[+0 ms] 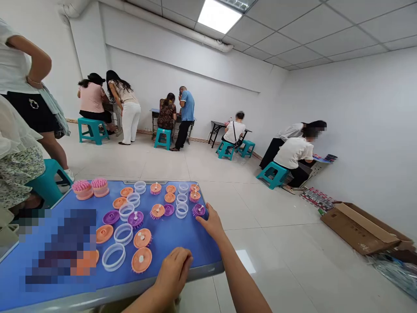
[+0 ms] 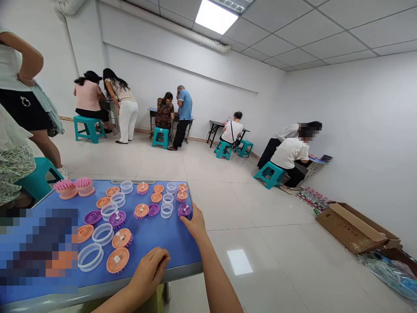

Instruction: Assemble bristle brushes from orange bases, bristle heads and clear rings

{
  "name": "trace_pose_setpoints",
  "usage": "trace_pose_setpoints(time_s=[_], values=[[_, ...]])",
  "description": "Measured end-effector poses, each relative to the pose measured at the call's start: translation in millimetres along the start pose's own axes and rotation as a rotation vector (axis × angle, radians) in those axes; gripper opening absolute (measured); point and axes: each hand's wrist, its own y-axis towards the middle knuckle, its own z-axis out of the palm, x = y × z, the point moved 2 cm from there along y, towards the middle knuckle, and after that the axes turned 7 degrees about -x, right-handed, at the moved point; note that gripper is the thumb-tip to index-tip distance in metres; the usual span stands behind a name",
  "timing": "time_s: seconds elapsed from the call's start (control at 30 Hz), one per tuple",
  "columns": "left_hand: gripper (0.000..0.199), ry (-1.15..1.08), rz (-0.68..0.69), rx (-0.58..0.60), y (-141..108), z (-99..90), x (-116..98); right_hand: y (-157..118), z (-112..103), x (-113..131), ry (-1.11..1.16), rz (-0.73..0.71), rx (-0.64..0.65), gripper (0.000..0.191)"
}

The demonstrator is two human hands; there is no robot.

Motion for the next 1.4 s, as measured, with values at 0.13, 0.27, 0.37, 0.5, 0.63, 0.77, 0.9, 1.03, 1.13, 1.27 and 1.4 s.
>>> trace_pose_setpoints(time_s=[0.13, 0.27, 0.37, 0.5, 0.63, 0.77, 0.9, 1.03, 1.13, 1.27, 1.4], values=[[0.023, 0.056, -0.289, -0.074, 27.7, 8.4, 28.3, 4.8, 10.3, 5.9, -0.028, -0.013, 0.023, 0.056], [0.040, 0.095, -0.521, -0.162, 54.7, 19.9, 54.7, 1.8, 13.6, 8.0, -0.051, -0.024, 0.015, 0.049], [0.048, 0.097, -0.618, -0.200, 64.7, 29.5, 59.6, -4.1, 12.6, 8.0, -0.060, -0.034, 0.012, 0.047], [0.050, 0.100, -0.681, -0.235, 71.2, 37.3, 55.8, -12.8, 10.7, 7.6, -0.072, -0.044, 0.015, 0.046], [0.049, 0.116, -0.724, -0.268, 79.4, 38.6, 55.3, -19.8, 10.4, 8.0, -0.080, -0.058, 0.016, 0.045], [0.047, 0.122, -0.725, -0.272, 87.6, 39.7, 55.5, -22.2, 10.7, 9.4, -0.070, -0.079, 0.016, 0.044], [0.038, 0.120, -0.681, -0.268, 89.2, 37.6, 50.7, -23.2, 8.5, 11.7, -0.034, -0.110, 0.003, 0.041], [0.033, 0.105, -0.617, -0.247, 78.8, 28.1, 38.6, -29.5, -0.7, 13.7, 0.031, -0.141, 0.001, 0.042], [0.033, 0.063, -0.556, -0.189, 64.7, 19.8, 26.0, -39.9, -14.0, 17.1, 0.078, -0.168, 0.051, 0.044], [0.032, -0.012, -0.476, -0.101, 44.8, 8.7, 8.7, -56.6, -39.1, 28.8, 0.105, -0.203, 0.166, 0.046], [0.035, -0.117, -0.363, -0.006, 28.7, -3.7, -5.7, -71.2, -64.8, 44.4, 0.116, -0.234, 0.285, 0.049]])
